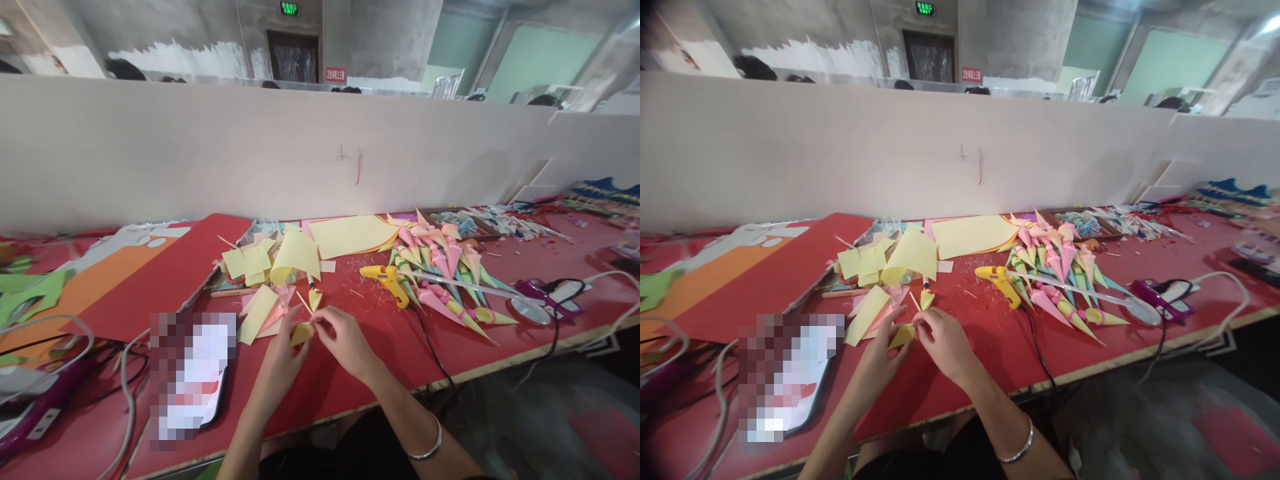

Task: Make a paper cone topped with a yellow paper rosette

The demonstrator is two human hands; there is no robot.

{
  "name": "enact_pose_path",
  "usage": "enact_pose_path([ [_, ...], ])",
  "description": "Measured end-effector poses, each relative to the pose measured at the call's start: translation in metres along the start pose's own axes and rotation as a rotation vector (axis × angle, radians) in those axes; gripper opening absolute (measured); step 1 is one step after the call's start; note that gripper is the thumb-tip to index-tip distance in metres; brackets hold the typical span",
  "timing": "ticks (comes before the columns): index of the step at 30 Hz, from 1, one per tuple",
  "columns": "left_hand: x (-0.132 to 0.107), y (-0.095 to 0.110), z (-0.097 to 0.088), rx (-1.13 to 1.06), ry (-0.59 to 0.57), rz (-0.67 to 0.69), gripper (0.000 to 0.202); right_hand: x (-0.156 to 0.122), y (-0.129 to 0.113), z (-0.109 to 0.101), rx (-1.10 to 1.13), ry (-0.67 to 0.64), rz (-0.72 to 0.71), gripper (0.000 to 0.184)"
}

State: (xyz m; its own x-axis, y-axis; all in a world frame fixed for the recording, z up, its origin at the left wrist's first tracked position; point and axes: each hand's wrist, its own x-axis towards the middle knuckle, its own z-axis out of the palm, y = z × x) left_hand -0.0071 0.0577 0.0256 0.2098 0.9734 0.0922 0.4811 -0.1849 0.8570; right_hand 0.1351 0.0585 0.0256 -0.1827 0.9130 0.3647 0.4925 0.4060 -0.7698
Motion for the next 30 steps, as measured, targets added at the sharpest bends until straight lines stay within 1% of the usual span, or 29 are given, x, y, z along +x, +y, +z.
enact_pose_path([
  [3,-0.003,-0.003,-0.005,-0.036,0.021,-0.019,0.049,0.0,0.001,0.0,0.03,0.059,0.026,0.015],
  [5,-0.003,-0.006,-0.007,-0.045,0.04,-0.045,0.048,0.0,-0.002,-0.001,0.069,0.066,0.04,0.013],
  [7,-0.003,-0.009,-0.007,-0.045,0.046,-0.051,0.048,-0.002,-0.006,-0.002,0.098,0.028,0.035,0.015],
  [9,-0.002,-0.009,-0.005,-0.051,0.033,-0.036,0.05,-0.004,-0.01,-0.003,0.075,-0.037,0.01,0.02],
  [12,-0.001,-0.007,-0.001,-0.045,0.012,-0.021,0.05,-0.006,-0.011,-0.003,0.001,-0.077,-0.006,0.011],
  [14,-0.001,-0.005,0.0,-0.035,0.02,-0.011,0.046,-0.008,-0.008,-0.002,-0.005,-0.049,0.013,0.008],
  [18,-0.001,-0.004,0.0,-0.066,0.086,-0.017,0.036,-0.009,-0.001,-0.001,0.081,0.0,0.09,0.008],
  [22,-0.003,-0.004,0.0,-0.061,0.108,-0.043,0.035,-0.011,0.001,-0.001,0.132,0.026,0.129,0.011],
  [26,-0.007,-0.004,-0.002,0.053,0.077,-0.006,0.035,-0.014,0.005,-0.002,0.095,0.054,0.154,0.01],
  [28,-0.01,-0.006,-0.011,0.175,0.087,0.034,0.033,-0.015,0.009,-0.006,0.055,0.071,0.186,0.01],
  [30,-0.015,-0.011,-0.027,0.329,0.16,0.081,0.03,-0.017,0.016,-0.011,0.012,0.092,0.222,0.01],
])
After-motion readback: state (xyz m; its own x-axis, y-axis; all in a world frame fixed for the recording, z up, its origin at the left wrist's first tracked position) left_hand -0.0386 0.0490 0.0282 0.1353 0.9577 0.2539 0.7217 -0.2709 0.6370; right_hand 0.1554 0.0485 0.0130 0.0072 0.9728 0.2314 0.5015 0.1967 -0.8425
